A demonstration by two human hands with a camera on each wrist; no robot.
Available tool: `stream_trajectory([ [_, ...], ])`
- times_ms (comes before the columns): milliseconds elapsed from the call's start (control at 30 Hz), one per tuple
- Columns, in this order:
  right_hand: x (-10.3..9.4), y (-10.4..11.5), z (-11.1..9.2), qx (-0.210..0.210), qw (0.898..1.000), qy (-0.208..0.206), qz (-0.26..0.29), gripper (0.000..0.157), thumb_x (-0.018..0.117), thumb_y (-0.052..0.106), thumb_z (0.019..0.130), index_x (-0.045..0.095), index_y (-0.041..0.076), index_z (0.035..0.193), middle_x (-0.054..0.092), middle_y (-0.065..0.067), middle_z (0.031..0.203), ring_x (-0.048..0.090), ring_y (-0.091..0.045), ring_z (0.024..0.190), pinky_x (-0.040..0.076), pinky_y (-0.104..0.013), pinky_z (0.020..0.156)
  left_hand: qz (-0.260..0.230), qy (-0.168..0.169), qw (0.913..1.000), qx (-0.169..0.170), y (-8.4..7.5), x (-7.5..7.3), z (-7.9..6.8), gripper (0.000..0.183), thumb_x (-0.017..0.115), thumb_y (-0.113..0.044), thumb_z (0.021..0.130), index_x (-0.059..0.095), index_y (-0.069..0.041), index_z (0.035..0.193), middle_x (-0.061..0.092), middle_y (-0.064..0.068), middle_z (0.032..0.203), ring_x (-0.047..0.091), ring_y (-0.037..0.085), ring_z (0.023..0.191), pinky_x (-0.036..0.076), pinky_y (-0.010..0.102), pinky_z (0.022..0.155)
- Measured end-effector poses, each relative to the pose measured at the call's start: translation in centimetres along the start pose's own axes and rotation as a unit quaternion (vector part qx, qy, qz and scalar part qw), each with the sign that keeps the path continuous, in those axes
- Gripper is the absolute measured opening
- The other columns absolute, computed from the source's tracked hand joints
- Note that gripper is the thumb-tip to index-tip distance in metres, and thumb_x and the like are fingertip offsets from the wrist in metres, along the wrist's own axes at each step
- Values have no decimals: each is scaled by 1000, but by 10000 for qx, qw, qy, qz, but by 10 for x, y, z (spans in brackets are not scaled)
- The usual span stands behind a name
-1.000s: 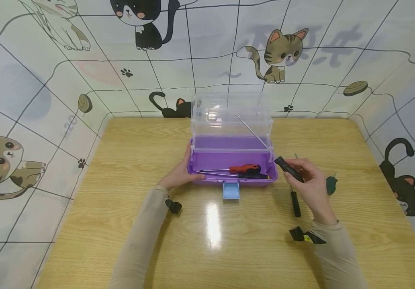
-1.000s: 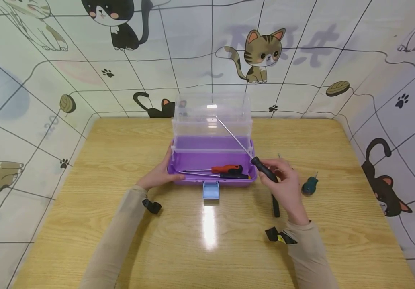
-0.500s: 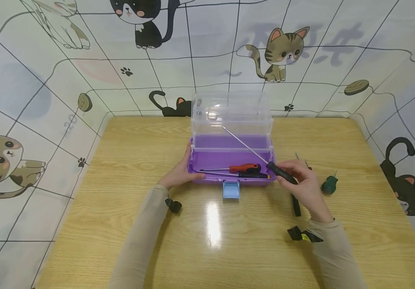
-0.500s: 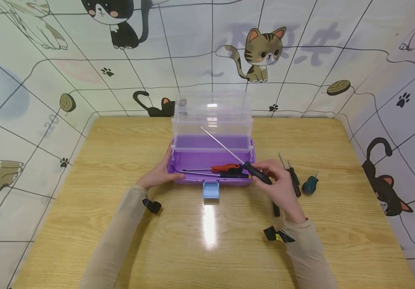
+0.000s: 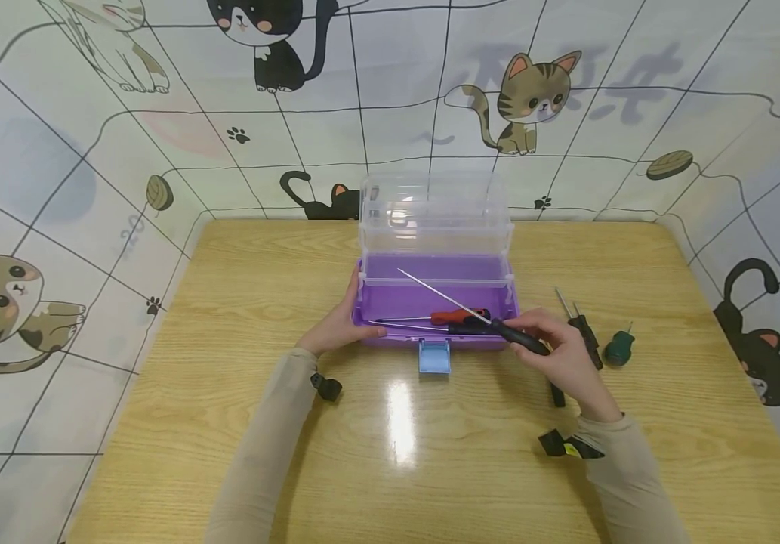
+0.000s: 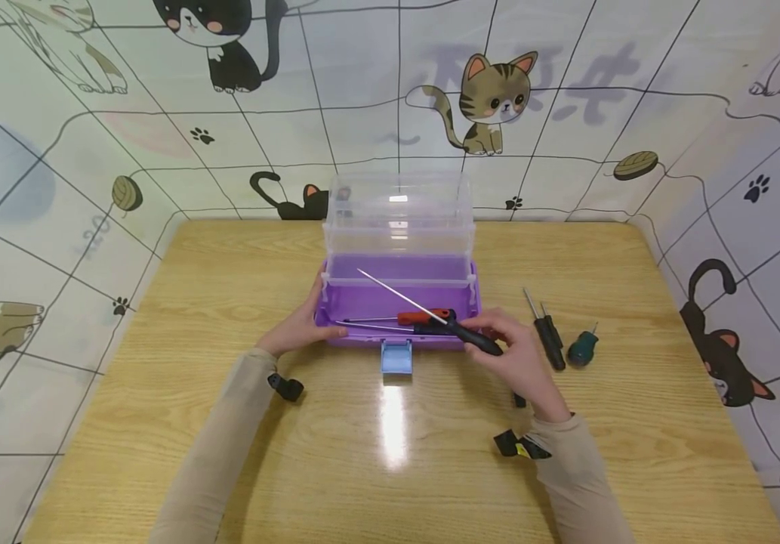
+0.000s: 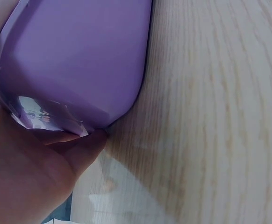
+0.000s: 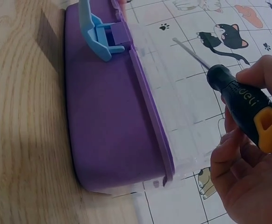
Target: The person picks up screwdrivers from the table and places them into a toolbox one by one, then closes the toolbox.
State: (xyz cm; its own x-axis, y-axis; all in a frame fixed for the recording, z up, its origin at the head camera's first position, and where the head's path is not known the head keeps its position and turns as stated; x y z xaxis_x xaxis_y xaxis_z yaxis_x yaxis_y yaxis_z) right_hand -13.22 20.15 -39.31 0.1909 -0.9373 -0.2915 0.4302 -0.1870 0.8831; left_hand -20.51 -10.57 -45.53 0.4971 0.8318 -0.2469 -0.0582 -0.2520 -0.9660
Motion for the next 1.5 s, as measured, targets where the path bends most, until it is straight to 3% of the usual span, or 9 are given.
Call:
stream_trajectory([
  [200, 4, -8, 2, 258, 9996, 132, -24, 30, 63, -16, 71, 61, -8, 100, 57, -19, 94, 53, -16, 85, 46, -20, 73, 46, 2, 10000, 62, 0, 0, 0, 121, 78, -12, 68, -18, -38, 137, -11, 2, 148, 11, 27, 132, 15, 43, 103],
  [400, 5, -14, 5, 712, 9961, 195, -478, 26, 66, -8, 74, 63, -3, 100, 59, -14, 95, 53, -16, 81, 45, -18, 70, 59, 17, 10000, 20, 0, 1, 0, 121, 77, -11, 69, -20, -36, 137, -13, 2, 147, 6, 26, 132, 12, 44, 104],
  [700, 5, -16, 7, 918, 9929, 431, -626, 26, 67, -5, 74, 65, 0, 99, 60, -11, 94, 53, -18, 75, 44, -19, 65, 27, 38, 10000, 6, -1, 1, -1, 120, 76, -11, 70, -20, -35, 137, -14, 1, 147, 3, 22, 132, 11, 43, 104],
  [867, 6, -38, 9, 1523, 9846, 451, -728, 25, 68, 9, 78, 65, 9, 103, 60, -6, 101, 53, -17, 86, 45, -22, 71, 79, 30, 10000, 41, 0, 1, 0, 120, 76, -12, 70, -20, -36, 137, -14, 2, 147, 4, 22, 132, 11, 43, 104],
  [1033, 6, -60, 14, 1968, 9763, 419, -799, 27, 69, 18, 78, 65, 13, 104, 59, -6, 103, 54, -20, 83, 48, -26, 63, 69, 40, 10000, 29, 0, 1, 0, 120, 76, -12, 70, -20, -36, 137, -14, 1, 147, 3, 23, 132, 11, 44, 104],
  [1367, 21, -61, 32, 1625, 9765, 787, -1175, 22, 69, 17, 77, 69, 14, 99, 62, -7, 100, 51, -20, 84, 44, -29, 66, 133, 29, 9999, 8, 0, 0, -1, 119, 76, -12, 70, -20, -36, 137, -15, 2, 147, 3, 26, 132, 12, 47, 103],
  [1500, 26, -61, 36, 1717, 9751, 704, -1217, 24, 70, 21, 77, 68, 14, 100, 62, -7, 99, 51, -19, 73, 45, -27, 54, 181, 26, 9998, 67, 0, 0, 0, 119, 76, -12, 70, -21, -35, 137, -15, 2, 147, 2, 25, 133, 10, 48, 103],
])
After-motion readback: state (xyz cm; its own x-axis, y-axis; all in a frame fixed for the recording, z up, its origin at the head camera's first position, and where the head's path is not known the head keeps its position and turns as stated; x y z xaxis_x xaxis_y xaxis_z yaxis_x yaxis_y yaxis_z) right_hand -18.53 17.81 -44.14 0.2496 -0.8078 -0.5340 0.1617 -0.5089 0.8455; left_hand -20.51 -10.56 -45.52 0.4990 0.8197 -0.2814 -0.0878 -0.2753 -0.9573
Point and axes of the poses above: each hand's wrist, its own z-axis towards the middle knuckle, its own x-axis out of the palm, y = z × x, the point moved 5 cm from there along z, towards the middle knuckle
